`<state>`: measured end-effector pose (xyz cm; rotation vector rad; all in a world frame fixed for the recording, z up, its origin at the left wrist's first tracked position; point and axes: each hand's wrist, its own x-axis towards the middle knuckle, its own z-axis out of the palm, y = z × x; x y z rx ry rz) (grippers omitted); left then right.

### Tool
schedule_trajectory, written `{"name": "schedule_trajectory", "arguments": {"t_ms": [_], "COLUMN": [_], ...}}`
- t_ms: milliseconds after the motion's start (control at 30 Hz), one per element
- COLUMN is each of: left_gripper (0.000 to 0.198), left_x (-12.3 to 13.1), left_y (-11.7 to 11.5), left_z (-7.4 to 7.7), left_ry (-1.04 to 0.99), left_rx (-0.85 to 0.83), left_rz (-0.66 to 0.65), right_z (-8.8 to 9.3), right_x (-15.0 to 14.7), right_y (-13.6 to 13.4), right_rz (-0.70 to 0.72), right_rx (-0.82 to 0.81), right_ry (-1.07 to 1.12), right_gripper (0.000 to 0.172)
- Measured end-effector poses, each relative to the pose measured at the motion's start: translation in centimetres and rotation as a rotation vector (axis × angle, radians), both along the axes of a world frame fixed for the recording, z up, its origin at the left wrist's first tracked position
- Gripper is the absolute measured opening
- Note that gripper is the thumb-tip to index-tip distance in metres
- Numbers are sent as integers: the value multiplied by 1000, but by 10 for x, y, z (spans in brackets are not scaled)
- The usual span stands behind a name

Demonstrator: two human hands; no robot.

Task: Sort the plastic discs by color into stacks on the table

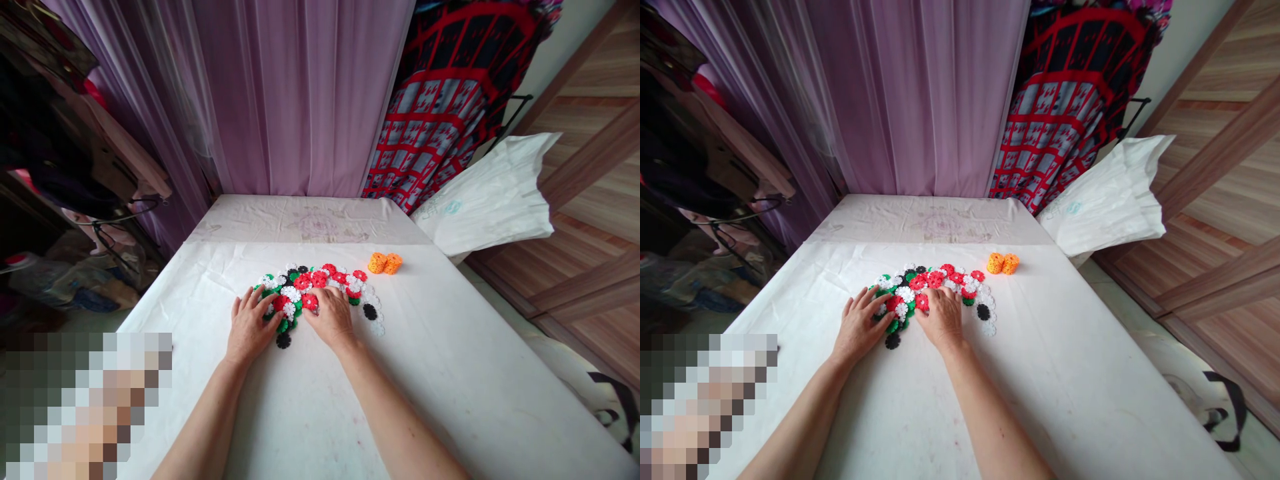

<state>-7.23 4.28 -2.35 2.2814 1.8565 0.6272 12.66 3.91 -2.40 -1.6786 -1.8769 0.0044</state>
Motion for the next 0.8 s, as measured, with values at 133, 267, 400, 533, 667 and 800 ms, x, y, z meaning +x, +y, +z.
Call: {"name": "schedule_trajectory", "arguments": {"t_ms": [133,267,400,533,667,800], "left_gripper": [42,41,40,38,38,39], "left_x": [0,-1,-1,-1,-1,-2], "left_y": [0,1,1,1,1,1], "left_z": [-1,-2,-3,-2,0,-1], "left_ry": [-2,-17,-27,-30,-36,-39], "left_rx": [1,12,21,7,5,2], "left_rz": [-13,-23,-7,-7,-1,-13], "right_z": [-2,-2,1,5,4,4], "right_x": [15,26,15,-1,0,28], "right_y": [-1,-9,-17,-13,-4,-3], "right_rz": [6,24,104,72,55,7], "right_rx": [85,131,77,-28,-39,24], "right_ry": [71,69,-4,-61,-19,213], "right_gripper": [23,21,29,24,27,34]}}
